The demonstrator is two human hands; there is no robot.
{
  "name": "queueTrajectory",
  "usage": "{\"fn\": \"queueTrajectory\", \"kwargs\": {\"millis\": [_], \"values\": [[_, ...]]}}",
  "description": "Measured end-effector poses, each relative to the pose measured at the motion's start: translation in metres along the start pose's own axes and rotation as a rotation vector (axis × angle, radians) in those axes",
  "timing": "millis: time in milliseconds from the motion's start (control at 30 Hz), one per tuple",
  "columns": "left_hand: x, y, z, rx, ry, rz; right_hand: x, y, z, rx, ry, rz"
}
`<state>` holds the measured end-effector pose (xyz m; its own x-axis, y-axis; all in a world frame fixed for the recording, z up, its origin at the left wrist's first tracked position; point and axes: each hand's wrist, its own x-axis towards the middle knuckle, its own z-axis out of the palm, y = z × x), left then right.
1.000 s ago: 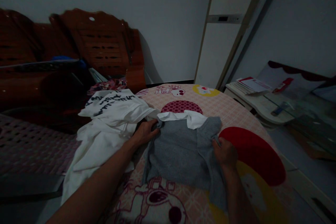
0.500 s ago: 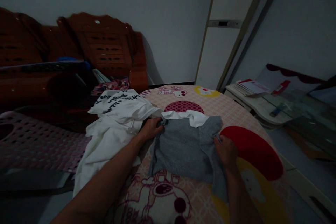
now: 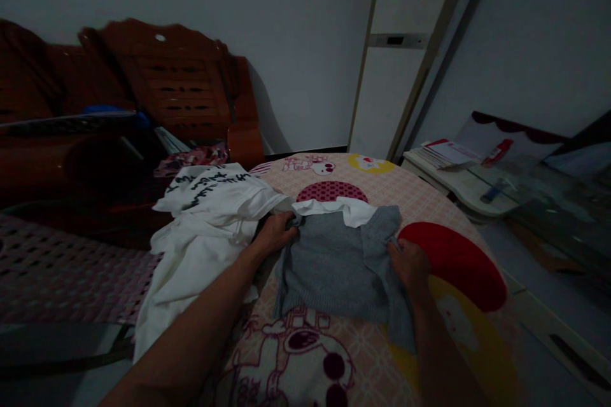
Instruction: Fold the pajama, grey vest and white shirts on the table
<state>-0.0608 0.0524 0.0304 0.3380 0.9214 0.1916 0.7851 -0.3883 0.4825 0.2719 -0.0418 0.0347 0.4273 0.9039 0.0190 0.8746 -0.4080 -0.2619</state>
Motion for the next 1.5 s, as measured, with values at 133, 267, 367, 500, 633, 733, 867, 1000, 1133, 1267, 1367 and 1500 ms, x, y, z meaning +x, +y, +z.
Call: {"fn": "queueTrajectory", "kwargs": {"millis": [133, 267, 367, 500, 633, 733, 867, 1000, 1133, 1267, 1367, 1500], "values": [[0.0001, 0.0003, 0.0007, 0.009, 0.029, 0.003, 0.0008, -0.0017, -0.0007, -0.011, 0.008, 0.016], [-0.0004, 0.0010, -0.0014, 0.027, 0.032, 0.015, 0.0035, -0.0018, 0.0011, 0.026, -0.001, 0.015], [0.0003, 0.0007, -0.0030, 0.035, 0.036, 0.010, 0.0051, -0.0015, 0.0033, 0.044, -0.004, 0.014], [0.0024, -0.0008, -0.0031, 0.026, 0.040, -0.011, 0.0056, -0.0020, 0.0052, 0.068, 0.018, 0.022], [0.0037, -0.0032, -0.0008, -0.015, 0.037, -0.021, 0.0059, -0.0030, 0.0045, 0.076, 0.020, 0.023], [0.0037, -0.0039, 0.0006, -0.055, 0.042, -0.040, 0.0061, -0.0035, 0.0035, 0.079, 0.011, 0.019], [0.0035, -0.0021, -0.0003, -0.038, 0.045, -0.051, 0.0064, -0.0035, 0.0032, 0.075, 0.010, 0.022], [0.0034, -0.0008, -0.0021, -0.011, 0.090, -0.066, 0.0071, -0.0030, 0.0037, 0.086, 0.006, 0.018], [0.0033, -0.0021, -0.0031, -0.028, 0.137, -0.079, 0.0078, -0.0026, 0.0045, 0.086, 0.007, 0.032], [0.0040, -0.0020, -0.0041, -0.044, 0.169, -0.089, 0.0079, -0.0032, 0.0042, 0.096, 0.003, 0.030], [0.0050, -0.0016, -0.0044, -0.039, 0.185, -0.114, 0.0076, -0.0044, 0.0022, 0.099, 0.006, 0.038], [0.0062, -0.0042, -0.0032, -0.039, 0.208, -0.125, 0.0068, -0.0058, -0.0003, 0.085, -0.015, 0.044]]}}
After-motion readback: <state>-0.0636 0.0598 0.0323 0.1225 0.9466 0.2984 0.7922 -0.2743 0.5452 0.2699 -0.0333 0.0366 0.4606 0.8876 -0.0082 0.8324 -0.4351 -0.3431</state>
